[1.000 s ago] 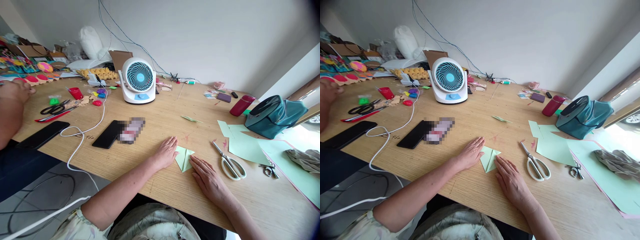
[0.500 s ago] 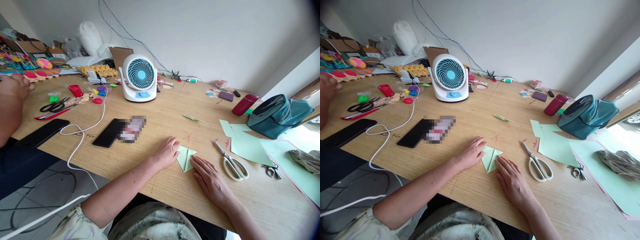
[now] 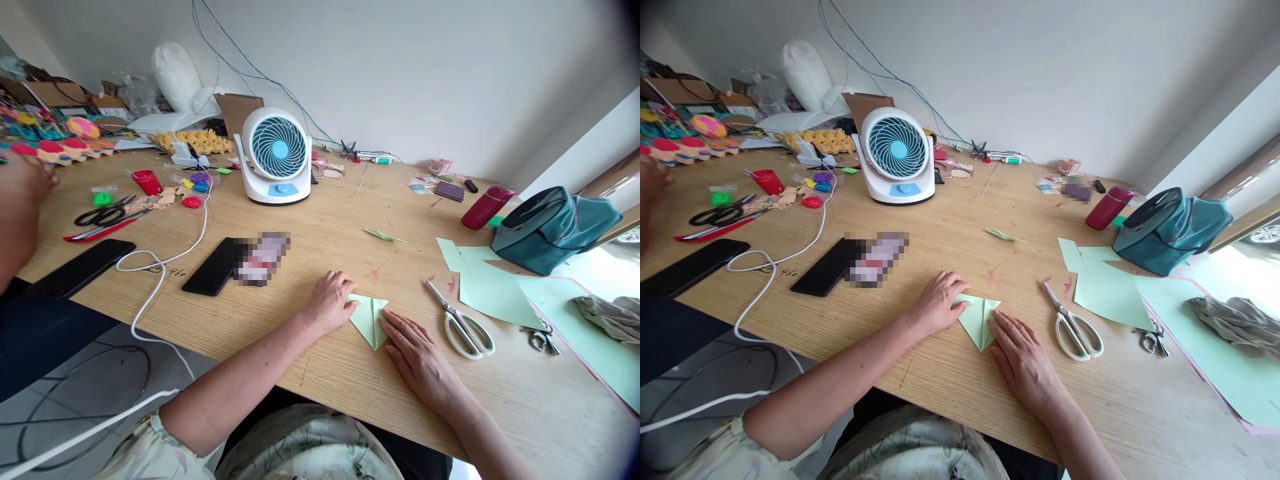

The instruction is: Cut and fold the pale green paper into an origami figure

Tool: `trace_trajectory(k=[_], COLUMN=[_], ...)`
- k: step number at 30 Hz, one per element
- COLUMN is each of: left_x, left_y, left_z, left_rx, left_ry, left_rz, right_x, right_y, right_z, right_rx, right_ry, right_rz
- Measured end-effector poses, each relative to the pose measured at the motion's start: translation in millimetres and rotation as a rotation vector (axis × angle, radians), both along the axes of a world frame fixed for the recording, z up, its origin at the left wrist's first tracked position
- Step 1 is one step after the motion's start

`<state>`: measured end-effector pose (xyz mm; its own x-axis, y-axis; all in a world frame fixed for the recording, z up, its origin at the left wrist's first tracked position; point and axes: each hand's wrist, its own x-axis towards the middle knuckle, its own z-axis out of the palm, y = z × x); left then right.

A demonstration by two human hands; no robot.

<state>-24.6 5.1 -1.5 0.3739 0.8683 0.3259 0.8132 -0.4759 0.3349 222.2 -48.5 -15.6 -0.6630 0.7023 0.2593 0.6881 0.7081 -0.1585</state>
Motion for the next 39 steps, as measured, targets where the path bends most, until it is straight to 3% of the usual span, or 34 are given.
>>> trace_trajectory(k=[9,13,19,29,34,39], left_x=[-1,-1,0,4,15,18], left_y=[4,5,9,0,-13,-19], left_z=[0.1,0.1,0.1,6.9,4.0,2.7], left_rx=[-0.109,-0.132,-0.188,-0.453,-0.292,-0.078], left_ry=[-0.144,-0.257,-0.59,-0.82,-0.728,-0.531], left_rz=[0.114,0.105,0.098,0.065,0.016,-0.174], right_x=[-1,-1,-1,-2,-2,-2], right_y=[0,-1,-1,-1,-1,-1], right_z=[1.3,2.7,3.4,5.9,5.7,6.0], right_rx=[-0.004,-0.004,0.0,-0.025,-0.011,-0.011], right_ry=[0.016,0.014,0.017,-0.038,-0.023,-0.023], right_rz=[-0.008,-0.006,0.0,-0.024,-0.021,-0.02])
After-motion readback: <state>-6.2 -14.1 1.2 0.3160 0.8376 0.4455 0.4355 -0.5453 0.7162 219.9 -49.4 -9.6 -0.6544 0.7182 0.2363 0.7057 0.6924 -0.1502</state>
